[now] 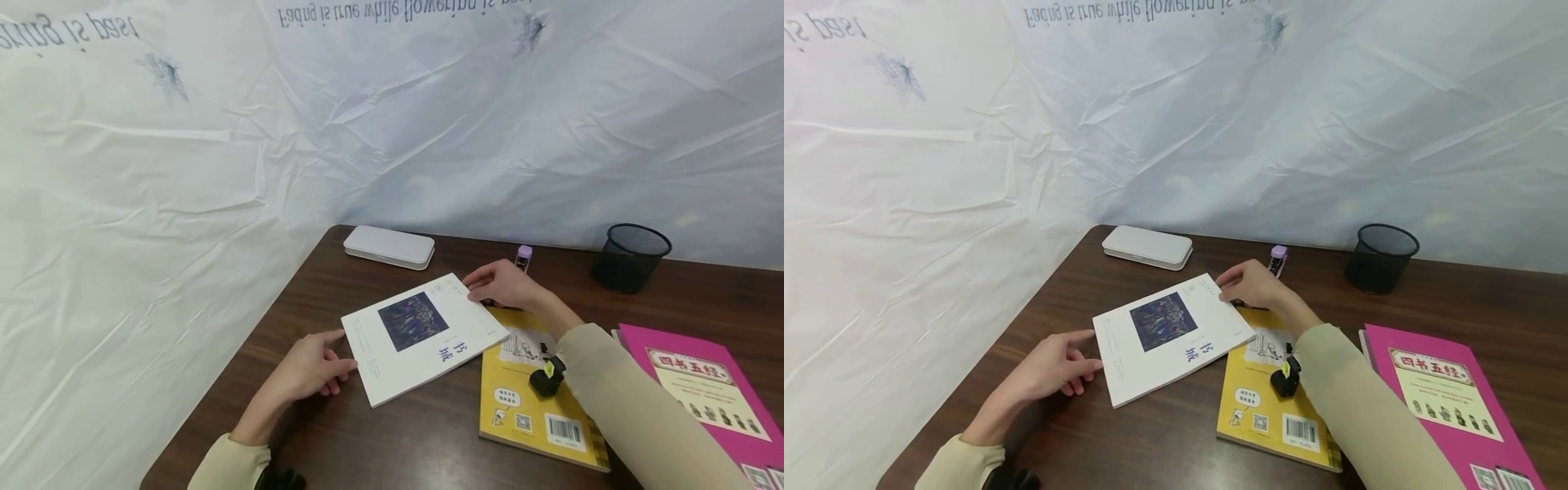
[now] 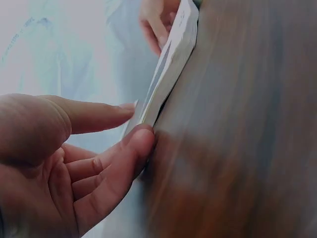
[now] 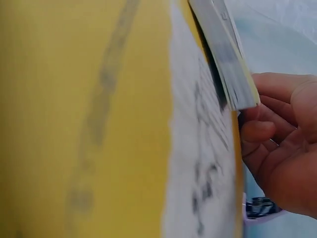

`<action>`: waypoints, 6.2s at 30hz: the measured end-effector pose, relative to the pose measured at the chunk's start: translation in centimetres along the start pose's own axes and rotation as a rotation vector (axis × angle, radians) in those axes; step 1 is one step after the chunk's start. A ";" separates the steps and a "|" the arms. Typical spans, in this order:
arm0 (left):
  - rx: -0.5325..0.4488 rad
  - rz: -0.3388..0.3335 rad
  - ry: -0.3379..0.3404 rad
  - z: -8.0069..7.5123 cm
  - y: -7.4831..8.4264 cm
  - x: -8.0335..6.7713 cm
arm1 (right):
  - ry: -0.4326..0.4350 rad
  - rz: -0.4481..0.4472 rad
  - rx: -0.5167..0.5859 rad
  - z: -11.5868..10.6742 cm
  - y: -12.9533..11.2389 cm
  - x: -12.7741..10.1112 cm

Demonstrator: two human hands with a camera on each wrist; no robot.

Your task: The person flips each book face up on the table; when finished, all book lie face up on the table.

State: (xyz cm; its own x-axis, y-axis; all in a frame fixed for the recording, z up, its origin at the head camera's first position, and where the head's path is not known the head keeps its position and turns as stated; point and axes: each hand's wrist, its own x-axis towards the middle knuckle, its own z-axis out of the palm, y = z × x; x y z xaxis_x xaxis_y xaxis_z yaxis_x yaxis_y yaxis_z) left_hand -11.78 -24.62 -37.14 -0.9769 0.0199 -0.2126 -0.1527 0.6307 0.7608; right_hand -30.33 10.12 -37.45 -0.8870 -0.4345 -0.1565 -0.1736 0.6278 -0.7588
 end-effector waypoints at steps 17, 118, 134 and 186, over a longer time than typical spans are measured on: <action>0.290 0.087 0.033 -2.8 1.3 3.9 | -0.016 -0.024 -0.156 -2.8 -0.1 -5.3; 0.454 0.051 -0.087 -3.3 -1.5 -2.1 | -0.041 -0.085 -0.036 2.4 -1.3 0.0; 0.282 0.140 -0.171 -3.8 -2.8 -1.9 | 0.023 -0.053 -0.081 3.0 -1.1 0.8; 0.290 0.111 -0.159 -3.9 -1.8 1.8 | 0.073 -0.013 -0.131 3.0 -1.2 1.3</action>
State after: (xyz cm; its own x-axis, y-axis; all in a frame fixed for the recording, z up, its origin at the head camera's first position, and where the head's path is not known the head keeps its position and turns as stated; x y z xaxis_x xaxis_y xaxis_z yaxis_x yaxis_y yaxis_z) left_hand -13.89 -28.71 -36.48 -0.9463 0.2070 -0.2481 0.0246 0.8117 0.5835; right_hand -30.02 6.84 -38.60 -0.9122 -0.3980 -0.0975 -0.2352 0.7034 -0.6708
